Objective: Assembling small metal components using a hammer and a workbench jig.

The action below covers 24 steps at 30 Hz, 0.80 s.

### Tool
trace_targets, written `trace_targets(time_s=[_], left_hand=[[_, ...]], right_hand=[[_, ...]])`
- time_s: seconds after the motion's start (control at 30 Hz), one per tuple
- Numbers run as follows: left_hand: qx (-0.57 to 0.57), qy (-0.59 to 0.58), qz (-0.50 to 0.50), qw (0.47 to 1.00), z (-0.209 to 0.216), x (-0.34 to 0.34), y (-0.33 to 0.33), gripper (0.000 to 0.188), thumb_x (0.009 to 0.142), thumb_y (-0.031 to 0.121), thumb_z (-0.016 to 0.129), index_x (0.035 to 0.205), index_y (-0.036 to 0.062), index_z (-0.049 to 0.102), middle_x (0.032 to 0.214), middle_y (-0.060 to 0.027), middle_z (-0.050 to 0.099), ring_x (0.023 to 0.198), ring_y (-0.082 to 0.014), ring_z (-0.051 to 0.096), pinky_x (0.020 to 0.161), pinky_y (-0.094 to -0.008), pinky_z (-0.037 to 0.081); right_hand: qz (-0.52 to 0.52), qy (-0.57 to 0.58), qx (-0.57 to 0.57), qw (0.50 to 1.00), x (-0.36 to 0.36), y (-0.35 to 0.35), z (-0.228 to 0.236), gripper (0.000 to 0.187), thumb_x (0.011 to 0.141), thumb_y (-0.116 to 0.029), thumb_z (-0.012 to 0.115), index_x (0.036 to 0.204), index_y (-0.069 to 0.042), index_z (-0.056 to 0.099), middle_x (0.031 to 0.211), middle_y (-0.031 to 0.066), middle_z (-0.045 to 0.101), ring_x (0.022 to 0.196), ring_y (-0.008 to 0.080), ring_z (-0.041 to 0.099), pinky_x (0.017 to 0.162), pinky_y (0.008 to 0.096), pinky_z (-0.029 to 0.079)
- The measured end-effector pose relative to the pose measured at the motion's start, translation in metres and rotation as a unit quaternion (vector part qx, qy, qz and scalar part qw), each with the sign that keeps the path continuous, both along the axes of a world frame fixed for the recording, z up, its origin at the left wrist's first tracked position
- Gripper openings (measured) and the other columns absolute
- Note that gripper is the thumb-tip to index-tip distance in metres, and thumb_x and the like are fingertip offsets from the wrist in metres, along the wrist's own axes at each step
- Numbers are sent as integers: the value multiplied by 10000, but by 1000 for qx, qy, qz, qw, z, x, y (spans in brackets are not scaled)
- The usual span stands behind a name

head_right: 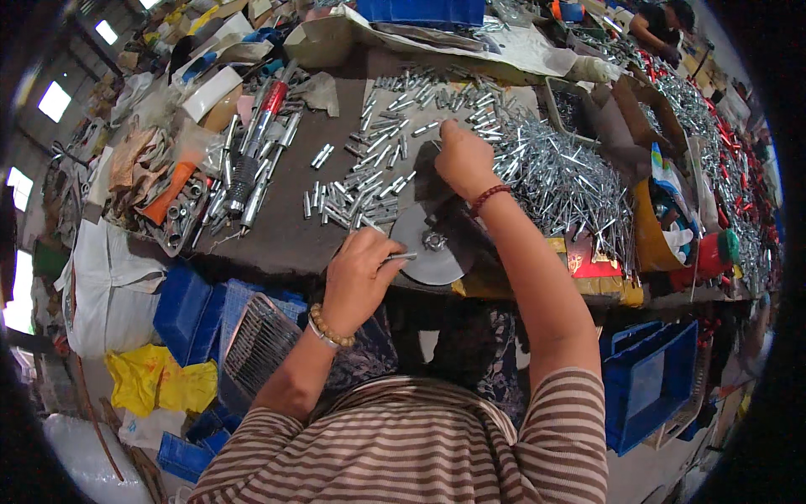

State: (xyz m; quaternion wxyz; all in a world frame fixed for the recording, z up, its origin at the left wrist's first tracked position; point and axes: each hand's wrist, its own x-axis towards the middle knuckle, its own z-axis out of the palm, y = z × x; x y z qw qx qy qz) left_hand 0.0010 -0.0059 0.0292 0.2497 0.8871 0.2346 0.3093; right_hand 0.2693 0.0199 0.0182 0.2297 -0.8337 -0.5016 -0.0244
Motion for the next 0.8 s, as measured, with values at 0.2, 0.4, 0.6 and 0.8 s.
trace_targets(time_s=[0.2, 0.4, 0.6, 0.8], left_hand=[[-29, -9, -17, 999, -9, -2, 6, 147, 851, 139, 775, 959, 54, 724, 929, -103, 630, 923, -328, 629, 803, -425, 509], [-17, -4, -25, 1000, -6, -2, 6, 142, 839, 140, 785, 943, 64, 725, 936, -84, 626, 933, -306, 632, 793, -426, 515], [-34, -20, -45, 998, -10, 2, 5, 140, 824, 109, 800, 931, 41, 741, 921, -90, 634, 888, -286, 633, 791, -395, 507], [-29, -6, -49, 998, -7, 3, 1, 133, 831, 100, 789, 934, 33, 738, 920, -93, 645, 887, -284, 638, 782, -384, 512]], right_hand=[[69, 238, 155, 956, -14, -56, 41, 261, 845, -95, 687, 1080, 18, 688, 959, 200, 708, 899, 365, 688, 774, 431, 531], [179, 72, 87, 977, -73, -150, 45, 160, 845, -36, 693, 1003, -34, 676, 894, 159, 611, 841, 411, 634, 721, 458, 514], [175, 24, 70, 982, -91, -175, 27, 171, 775, -16, 716, 923, -55, 639, 879, 130, 588, 849, 365, 637, 716, 466, 520], [161, -24, 57, 985, -92, -174, 20, 194, 752, -14, 715, 920, -56, 629, 892, 110, 593, 850, 343, 641, 726, 460, 537]])
